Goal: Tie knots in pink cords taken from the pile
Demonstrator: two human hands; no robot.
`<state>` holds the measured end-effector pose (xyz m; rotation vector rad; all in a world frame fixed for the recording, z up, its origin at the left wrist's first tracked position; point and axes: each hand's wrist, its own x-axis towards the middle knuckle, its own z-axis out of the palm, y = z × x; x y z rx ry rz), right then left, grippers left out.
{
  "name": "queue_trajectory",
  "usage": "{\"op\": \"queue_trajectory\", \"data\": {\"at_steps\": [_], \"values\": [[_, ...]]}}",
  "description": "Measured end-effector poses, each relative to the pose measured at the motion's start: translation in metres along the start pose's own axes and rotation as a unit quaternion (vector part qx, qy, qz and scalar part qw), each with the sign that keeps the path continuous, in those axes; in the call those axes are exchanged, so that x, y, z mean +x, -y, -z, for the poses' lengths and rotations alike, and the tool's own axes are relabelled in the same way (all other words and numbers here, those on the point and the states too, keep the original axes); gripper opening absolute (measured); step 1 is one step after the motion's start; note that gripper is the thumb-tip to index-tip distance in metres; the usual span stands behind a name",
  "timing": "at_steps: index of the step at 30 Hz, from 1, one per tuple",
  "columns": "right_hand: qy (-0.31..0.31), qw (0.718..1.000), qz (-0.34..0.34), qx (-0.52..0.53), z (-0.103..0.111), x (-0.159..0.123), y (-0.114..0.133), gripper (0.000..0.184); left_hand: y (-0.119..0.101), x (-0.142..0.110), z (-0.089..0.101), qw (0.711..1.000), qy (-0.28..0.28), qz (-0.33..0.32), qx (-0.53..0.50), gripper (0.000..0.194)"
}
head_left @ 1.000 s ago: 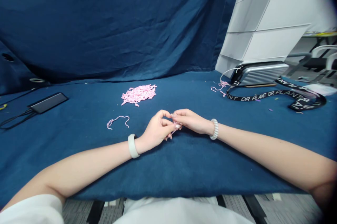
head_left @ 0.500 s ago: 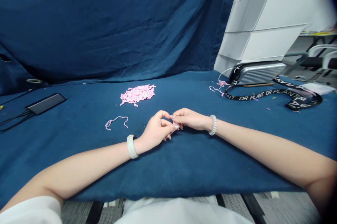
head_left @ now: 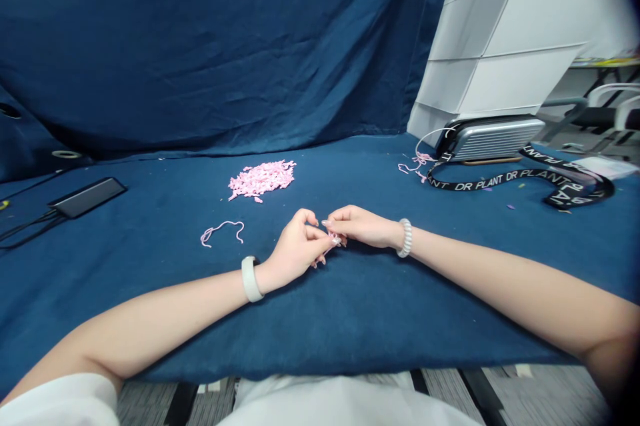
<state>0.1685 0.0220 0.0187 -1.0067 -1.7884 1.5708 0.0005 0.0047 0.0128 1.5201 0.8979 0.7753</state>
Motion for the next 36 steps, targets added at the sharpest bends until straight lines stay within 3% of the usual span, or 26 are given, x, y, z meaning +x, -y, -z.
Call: {"op": "queue_trajectory", "data": {"at_steps": [16,25,36], "values": [[-0.026,0.999,-0.009,0.032,-0.0013,0.0015,-0.0046,0.034,-0.0011,0.0013,0.0007,1.0,0.012,0.012,0.003,0.042],[-0.055,0.997,-0.006,0.048,-0.0033,0.0014,-0.0039,0.036,0.0014,0.0019,0.0009,1.0,0.012,0.01,-0.004,0.041],[-0.038,0.998,-0.008,0.046,-0.0006,0.0015,-0.003,0.048,0.0014,0.0009,0.0002,1.0,0.007,0.008,-0.01,0.043]]}}
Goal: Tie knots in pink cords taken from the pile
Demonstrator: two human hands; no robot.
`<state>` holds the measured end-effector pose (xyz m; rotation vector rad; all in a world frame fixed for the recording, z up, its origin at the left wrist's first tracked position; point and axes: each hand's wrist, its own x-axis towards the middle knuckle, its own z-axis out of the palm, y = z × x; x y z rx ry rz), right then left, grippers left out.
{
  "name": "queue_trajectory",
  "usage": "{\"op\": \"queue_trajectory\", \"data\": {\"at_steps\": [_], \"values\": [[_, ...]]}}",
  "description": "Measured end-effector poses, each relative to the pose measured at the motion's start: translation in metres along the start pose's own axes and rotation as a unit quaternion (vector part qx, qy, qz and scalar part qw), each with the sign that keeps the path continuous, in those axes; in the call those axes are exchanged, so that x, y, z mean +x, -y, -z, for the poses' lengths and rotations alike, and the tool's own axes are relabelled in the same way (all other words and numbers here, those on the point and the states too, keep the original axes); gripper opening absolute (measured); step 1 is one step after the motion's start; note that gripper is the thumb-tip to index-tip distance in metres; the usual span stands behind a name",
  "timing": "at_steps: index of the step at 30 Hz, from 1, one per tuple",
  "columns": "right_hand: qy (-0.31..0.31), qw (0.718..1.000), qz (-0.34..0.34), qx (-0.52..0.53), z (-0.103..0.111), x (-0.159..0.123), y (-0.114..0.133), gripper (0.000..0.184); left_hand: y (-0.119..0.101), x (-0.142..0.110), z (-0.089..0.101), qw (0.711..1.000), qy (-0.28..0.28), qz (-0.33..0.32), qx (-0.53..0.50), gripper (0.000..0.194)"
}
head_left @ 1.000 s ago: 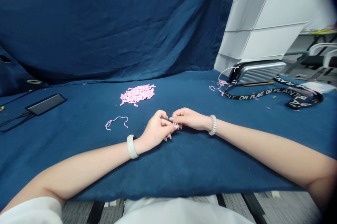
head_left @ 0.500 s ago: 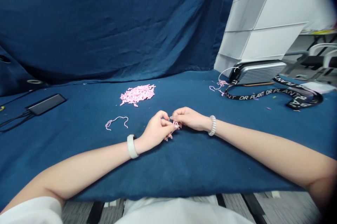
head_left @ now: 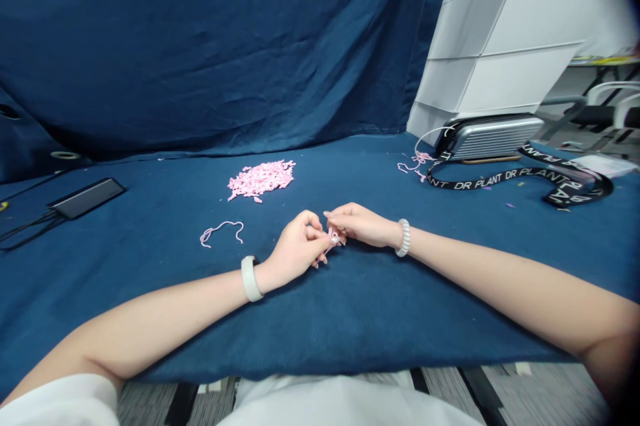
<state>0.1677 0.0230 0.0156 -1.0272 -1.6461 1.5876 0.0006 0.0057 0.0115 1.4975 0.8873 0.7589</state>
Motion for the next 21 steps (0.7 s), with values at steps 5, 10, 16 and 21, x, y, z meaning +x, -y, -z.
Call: {"op": "queue_trajectory", "data": {"at_steps": [5,10,16,21], "values": [[0.033,0.998,0.02,-0.04,0.0013,-0.0024,0.0006,0.043,-0.0012,-0.0005,-0.0002,1.0,0.001,0.003,0.011,0.042],[0.048,0.996,0.025,-0.069,0.0014,-0.0039,0.0024,0.04,-0.0014,-0.0007,0.0002,1.0,0.004,0.003,0.019,0.042],[0.001,0.999,0.029,-0.021,-0.0014,-0.0027,-0.0012,0.036,0.0054,0.0039,0.0023,1.0,-0.007,0.009,-0.006,0.046],[-0.051,0.998,0.045,0.0,-0.0035,-0.0025,-0.0038,0.036,0.0038,0.0083,0.004,0.999,-0.016,0.036,-0.02,0.045]]}}
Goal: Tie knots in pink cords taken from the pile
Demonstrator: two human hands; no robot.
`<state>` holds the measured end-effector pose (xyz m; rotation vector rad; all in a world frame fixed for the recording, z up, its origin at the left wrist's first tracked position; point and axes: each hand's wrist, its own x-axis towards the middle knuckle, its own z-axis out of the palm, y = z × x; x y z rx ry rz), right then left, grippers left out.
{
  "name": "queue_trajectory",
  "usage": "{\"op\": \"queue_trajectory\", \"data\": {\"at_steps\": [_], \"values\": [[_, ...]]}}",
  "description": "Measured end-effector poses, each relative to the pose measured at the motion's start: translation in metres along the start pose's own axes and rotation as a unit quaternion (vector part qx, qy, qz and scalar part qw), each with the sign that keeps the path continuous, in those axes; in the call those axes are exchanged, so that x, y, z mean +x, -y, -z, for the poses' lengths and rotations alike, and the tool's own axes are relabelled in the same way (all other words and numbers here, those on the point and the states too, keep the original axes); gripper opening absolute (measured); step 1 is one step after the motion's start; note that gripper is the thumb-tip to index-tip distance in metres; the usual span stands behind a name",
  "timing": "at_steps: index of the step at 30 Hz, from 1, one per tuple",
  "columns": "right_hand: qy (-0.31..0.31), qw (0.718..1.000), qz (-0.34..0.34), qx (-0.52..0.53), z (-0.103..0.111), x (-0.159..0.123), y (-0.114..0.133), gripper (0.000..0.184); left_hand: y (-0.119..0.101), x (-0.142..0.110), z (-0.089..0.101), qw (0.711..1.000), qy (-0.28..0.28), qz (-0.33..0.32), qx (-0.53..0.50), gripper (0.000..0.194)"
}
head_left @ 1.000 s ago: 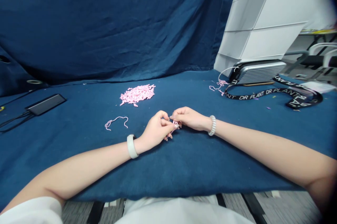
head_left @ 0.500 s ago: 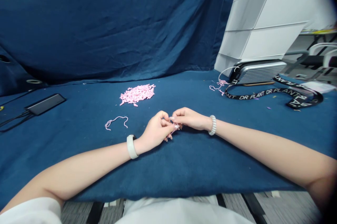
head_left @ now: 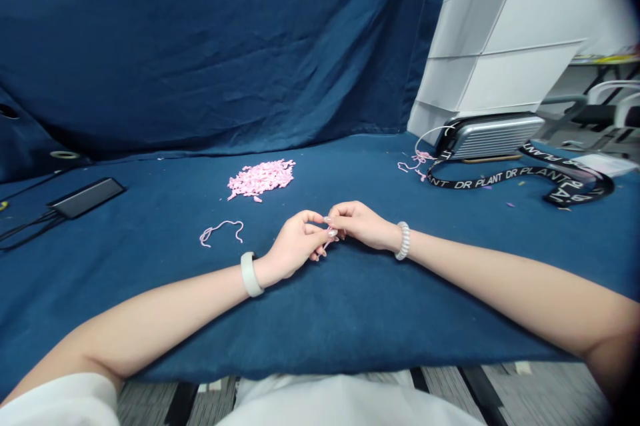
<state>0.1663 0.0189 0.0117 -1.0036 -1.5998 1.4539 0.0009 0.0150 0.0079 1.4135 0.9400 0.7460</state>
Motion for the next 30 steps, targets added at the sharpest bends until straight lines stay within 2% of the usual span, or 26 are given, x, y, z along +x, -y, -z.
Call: {"op": "queue_trajectory", "data": {"at_steps": [5,9,14,17,25,30], "values": [[-0.035,0.998,0.04,-0.047,-0.0027,-0.0017,0.0008,0.037,-0.0039,0.0011,-0.0004,1.0,0.009,0.017,0.016,0.034],[-0.049,0.995,0.044,-0.072,-0.0025,-0.0028,0.0031,0.04,-0.0048,0.0006,-0.0003,1.0,0.006,0.02,0.019,0.031],[-0.018,0.994,0.026,-0.106,0.0,-0.002,0.0067,0.044,-0.004,0.0015,0.0018,1.0,-0.002,0.005,-0.017,0.034],[0.008,0.993,0.027,-0.115,-0.0007,-0.0021,0.0073,0.039,-0.0042,0.0026,0.0023,1.0,-0.01,0.009,-0.026,0.034],[0.026,0.995,0.044,-0.083,0.0014,-0.0012,0.0012,0.031,-0.0065,0.0044,0.0026,0.999,-0.011,0.024,-0.034,0.027],[0.017,0.998,0.043,-0.033,0.0035,0.001,-0.0017,0.03,-0.0061,0.0049,0.0056,0.998,0.01,0.026,-0.055,0.03]]}}
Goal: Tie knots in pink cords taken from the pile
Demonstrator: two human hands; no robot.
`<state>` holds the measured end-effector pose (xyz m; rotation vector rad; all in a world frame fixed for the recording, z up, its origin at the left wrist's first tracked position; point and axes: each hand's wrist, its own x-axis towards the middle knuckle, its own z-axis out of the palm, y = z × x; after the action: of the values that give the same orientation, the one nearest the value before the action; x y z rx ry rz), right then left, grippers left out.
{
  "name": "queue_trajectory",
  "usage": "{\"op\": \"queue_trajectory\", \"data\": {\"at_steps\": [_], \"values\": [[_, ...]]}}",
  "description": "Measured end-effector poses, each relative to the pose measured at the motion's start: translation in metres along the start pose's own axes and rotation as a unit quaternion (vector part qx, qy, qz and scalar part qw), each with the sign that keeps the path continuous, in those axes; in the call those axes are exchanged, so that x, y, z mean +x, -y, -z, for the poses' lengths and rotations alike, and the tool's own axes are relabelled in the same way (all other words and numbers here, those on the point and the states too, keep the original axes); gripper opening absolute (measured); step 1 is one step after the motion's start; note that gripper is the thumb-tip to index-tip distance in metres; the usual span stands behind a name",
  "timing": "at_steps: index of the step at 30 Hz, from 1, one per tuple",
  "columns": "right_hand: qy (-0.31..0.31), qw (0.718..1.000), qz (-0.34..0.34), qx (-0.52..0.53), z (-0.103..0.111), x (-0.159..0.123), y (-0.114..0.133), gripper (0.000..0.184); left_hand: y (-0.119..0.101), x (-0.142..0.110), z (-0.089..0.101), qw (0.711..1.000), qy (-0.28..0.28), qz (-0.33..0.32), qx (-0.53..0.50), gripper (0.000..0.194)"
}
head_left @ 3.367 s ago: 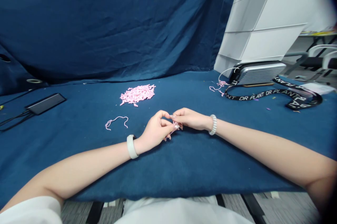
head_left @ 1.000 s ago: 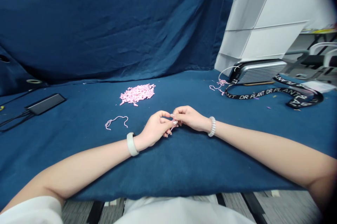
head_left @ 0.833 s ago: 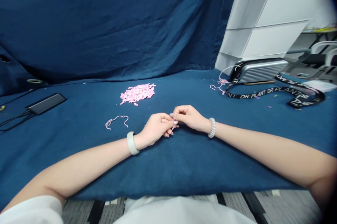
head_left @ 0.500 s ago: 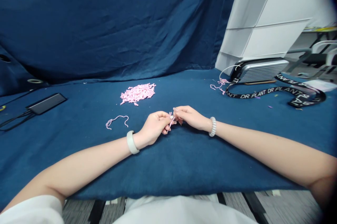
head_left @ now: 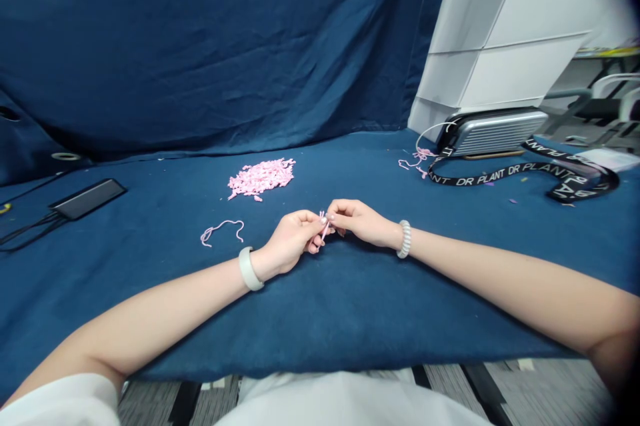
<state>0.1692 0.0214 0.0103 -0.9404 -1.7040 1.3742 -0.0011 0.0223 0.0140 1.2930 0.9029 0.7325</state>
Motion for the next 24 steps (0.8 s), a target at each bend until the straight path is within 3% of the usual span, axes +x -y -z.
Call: {"op": "queue_trajectory", "data": {"at_steps": [12,24], "values": [[-0.043,0.999,0.011,0.019,-0.0024,-0.0004,0.0017,0.026,-0.0024,0.0009,0.0026,0.999,0.038,0.027,-0.018,0.032],[-0.058,0.998,0.016,0.014,-0.0028,-0.0003,0.0015,0.025,-0.0061,0.0003,0.0023,0.997,0.066,0.041,0.029,0.033]]}}
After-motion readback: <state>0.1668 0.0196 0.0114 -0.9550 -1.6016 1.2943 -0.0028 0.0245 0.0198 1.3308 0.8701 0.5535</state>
